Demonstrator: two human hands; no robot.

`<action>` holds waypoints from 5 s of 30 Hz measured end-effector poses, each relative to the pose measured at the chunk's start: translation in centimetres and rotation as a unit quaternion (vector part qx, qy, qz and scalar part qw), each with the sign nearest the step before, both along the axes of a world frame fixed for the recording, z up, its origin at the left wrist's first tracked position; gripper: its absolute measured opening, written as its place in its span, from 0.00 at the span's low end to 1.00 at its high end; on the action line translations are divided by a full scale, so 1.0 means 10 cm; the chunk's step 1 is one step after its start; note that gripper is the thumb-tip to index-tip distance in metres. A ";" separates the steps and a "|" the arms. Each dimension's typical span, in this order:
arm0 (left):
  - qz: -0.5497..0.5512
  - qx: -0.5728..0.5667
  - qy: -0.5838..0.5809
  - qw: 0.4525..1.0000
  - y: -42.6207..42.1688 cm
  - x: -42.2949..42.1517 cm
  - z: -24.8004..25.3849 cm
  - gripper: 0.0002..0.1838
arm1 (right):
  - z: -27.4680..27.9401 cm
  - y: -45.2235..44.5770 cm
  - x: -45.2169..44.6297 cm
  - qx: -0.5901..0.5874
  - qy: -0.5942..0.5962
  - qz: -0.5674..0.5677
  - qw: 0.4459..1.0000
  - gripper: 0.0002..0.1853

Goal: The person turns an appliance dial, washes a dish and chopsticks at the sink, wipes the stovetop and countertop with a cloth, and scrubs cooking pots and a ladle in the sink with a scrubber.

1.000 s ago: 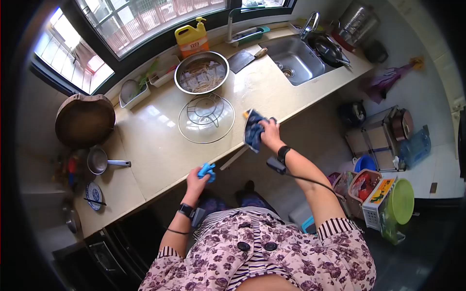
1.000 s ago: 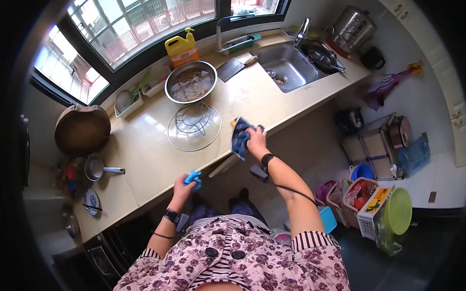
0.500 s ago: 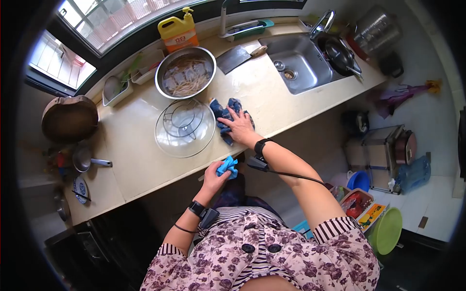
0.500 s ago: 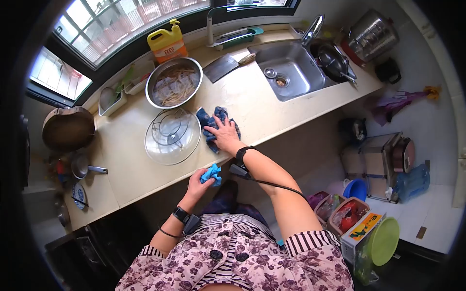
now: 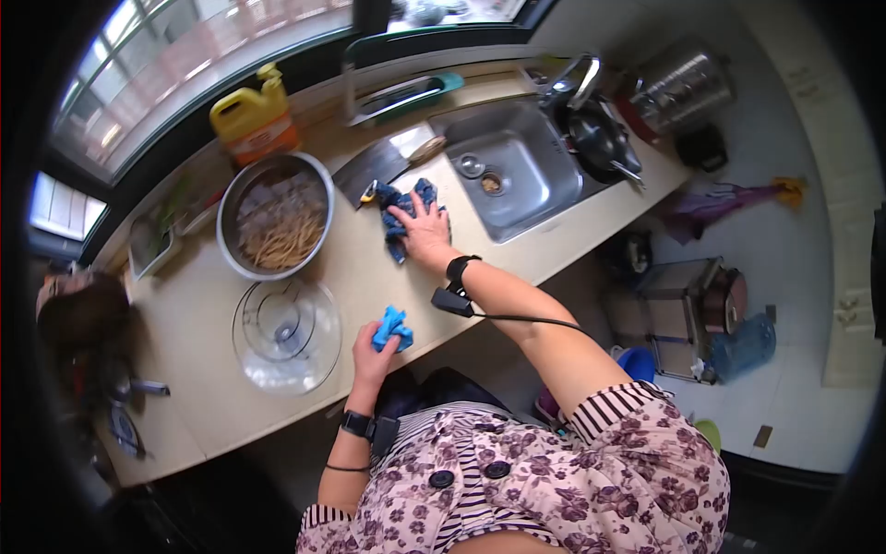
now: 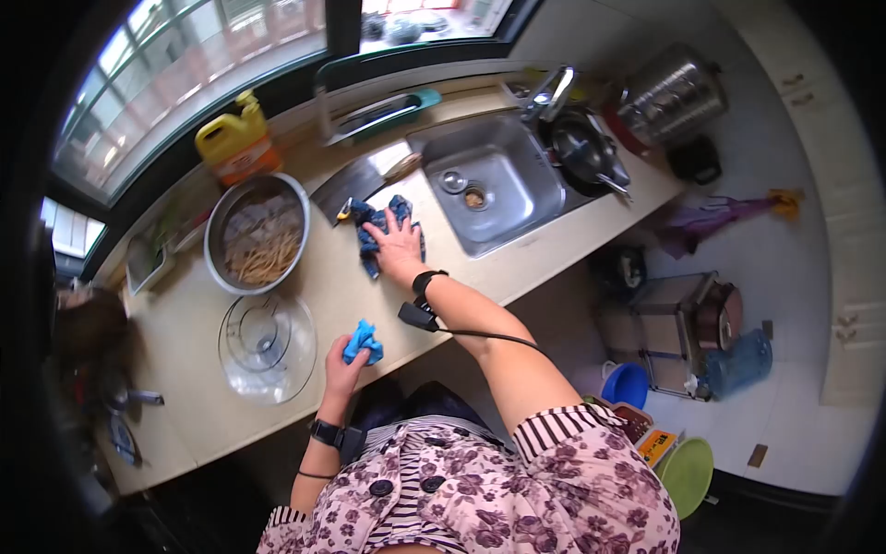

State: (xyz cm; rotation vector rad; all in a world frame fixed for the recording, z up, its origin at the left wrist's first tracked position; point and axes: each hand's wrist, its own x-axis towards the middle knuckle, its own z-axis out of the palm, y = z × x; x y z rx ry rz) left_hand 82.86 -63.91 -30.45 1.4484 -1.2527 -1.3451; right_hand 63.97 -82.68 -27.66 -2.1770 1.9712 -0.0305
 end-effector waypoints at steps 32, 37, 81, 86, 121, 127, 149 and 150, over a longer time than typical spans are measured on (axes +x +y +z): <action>0.091 0.042 -0.411 0.906 -1.07 -1.85 0.39 0.39 | 0.02 0.16 -4.50 0.016 -0.229 -0.057 0.972 0.28; 0.098 -0.074 -0.569 0.813 -1.23 -2.40 1.07 0.37 | 0.12 0.03 -5.59 -0.106 -0.197 -0.158 0.962 0.18; -0.173 -0.070 -0.594 0.783 -3.85 -6.77 0.06 0.39 | -0.95 -1.94 -7.81 0.233 -0.613 -0.439 0.615 0.15; -0.158 -0.107 -0.593 0.782 -3.91 -6.75 -0.10 0.35 | -1.23 -1.95 -7.85 0.247 -0.608 -0.381 0.652 0.17; -0.080 -0.162 -0.468 0.865 -3.33 -6.70 -0.10 0.27 | -0.94 -1.87 -8.03 0.250 -0.559 -0.251 0.750 0.08; -0.070 -0.161 -0.460 0.870 -3.21 -6.57 -0.03 0.25 | -0.87 -1.72 -7.86 0.232 -0.562 -0.260 0.750 0.07; -0.022 -0.140 -0.439 0.887 -2.89 -6.40 0.67 0.33 | -0.22 -1.98 -7.77 0.193 -0.486 -0.134 0.842 0.04; -0.021 -0.132 -0.444 0.886 -2.86 -6.37 0.70 0.34 | -0.15 -1.99 -7.71 0.188 -0.488 -0.126 0.843 0.03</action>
